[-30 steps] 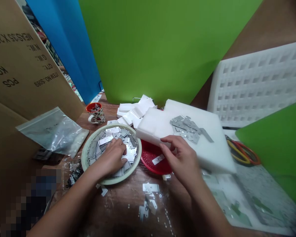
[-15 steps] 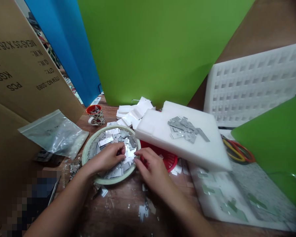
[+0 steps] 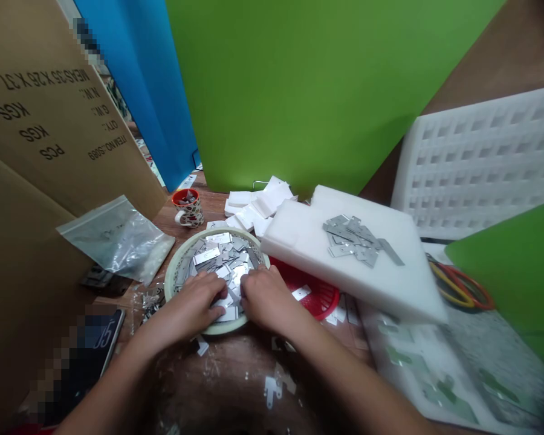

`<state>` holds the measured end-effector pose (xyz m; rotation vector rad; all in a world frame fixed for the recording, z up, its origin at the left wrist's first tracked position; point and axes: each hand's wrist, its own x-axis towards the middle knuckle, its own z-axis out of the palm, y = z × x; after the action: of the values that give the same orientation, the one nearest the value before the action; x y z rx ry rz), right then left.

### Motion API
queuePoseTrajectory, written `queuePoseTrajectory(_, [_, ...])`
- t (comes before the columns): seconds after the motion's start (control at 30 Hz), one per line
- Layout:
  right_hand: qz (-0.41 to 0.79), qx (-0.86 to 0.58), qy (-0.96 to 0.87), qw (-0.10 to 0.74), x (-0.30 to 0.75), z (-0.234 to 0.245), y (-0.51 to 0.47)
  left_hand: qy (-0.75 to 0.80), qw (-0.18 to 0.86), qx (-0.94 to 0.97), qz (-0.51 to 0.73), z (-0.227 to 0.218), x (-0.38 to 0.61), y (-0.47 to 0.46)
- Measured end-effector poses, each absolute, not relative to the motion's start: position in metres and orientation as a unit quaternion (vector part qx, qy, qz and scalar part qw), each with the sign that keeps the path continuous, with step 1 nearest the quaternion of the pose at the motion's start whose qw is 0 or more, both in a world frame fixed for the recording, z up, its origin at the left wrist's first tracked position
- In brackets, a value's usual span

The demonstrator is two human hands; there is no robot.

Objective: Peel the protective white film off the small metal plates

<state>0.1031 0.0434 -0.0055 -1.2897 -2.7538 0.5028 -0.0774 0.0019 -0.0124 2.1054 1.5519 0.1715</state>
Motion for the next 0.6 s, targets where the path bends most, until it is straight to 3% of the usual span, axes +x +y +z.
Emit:
queuePoseTrajectory(0.13, [0.200, -0.455, -0.866, 0.052, 0.115, -0.001, 0.044, 0.613, 0.237, 0.751, 0.055, -0.012, -0.072, -0.002])
queuePoseTrajectory(0.33, [0.493, -0.511, -0.632, 0.309, 0.146, 0.001, 0.038, 0.622, 0.239, 0.745, 0.038, -0.018, -0.068, 0.001])
queuePoseTrajectory(0.43, [0.605, -0.508, -0.498, 0.357, 0.155, 0.001, 0.030, 0.619, 0.257, 0.742, 0.036, -0.018, -0.068, 0.004])
queuePoseTrajectory(0.6, [0.632, -0.493, -0.431, 0.415, 0.164, 0.003, 0.021, 0.613, 0.296, 0.730, 0.048, -0.015, -0.067, 0.006])
